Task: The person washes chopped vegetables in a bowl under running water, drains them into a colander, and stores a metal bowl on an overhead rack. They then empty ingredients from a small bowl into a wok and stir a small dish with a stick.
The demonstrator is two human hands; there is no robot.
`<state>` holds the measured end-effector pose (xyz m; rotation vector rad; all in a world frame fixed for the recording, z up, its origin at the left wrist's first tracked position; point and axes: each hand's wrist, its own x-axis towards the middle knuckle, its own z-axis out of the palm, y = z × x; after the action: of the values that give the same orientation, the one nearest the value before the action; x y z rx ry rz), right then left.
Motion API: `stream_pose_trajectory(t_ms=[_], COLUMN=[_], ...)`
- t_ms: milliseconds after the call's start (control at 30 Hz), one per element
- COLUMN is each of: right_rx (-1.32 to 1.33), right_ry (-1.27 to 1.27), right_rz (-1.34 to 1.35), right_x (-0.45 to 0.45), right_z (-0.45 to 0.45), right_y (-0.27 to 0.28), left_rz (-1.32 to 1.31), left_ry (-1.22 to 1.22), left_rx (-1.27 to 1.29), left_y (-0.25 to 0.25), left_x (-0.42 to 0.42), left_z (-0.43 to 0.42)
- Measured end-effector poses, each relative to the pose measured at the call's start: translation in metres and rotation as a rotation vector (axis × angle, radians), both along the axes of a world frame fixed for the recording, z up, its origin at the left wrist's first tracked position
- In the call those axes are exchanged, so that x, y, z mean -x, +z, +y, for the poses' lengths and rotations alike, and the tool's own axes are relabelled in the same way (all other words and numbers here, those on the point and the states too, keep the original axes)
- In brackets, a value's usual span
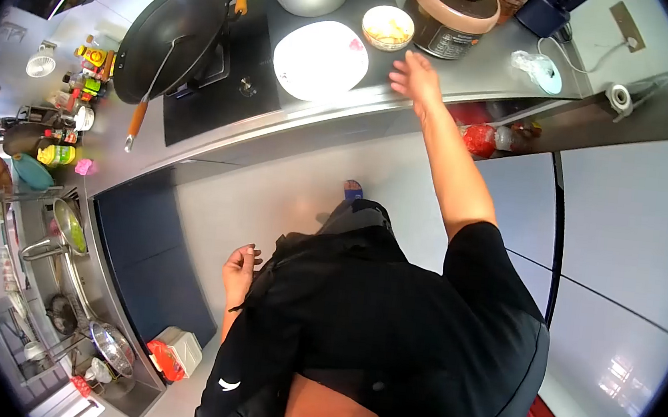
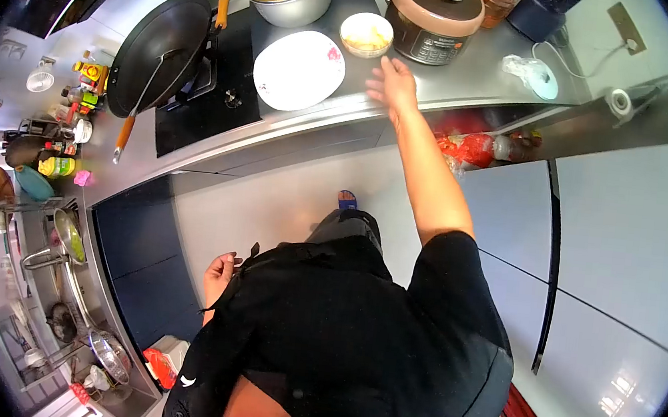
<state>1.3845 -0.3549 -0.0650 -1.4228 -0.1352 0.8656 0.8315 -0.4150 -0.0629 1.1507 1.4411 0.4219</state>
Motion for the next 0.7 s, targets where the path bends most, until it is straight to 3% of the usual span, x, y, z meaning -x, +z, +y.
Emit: stream_pose_trajectory(t_ms=[167,467,700], right_rx=[0.037,0.022,-0.027], right_ry=[0.085,0.008,0.002], right_rz=[0.037,0.1,-0.173], right_x=[-0.026,-0.033,0.007], right_z=[0.038,0.047,0.02], right_y=[-0.004,-0.012,0.039], left_rz=[-0.042,-0.091,-0.052], left_ry=[0.1,0.134,0.024], left_rx=[0.026,0.072,0.046], left_y=[0.016,0.02,0.058], left_x=[-0.022,-0.038,-0.063], left_z=[0.002,0.044,0.08])
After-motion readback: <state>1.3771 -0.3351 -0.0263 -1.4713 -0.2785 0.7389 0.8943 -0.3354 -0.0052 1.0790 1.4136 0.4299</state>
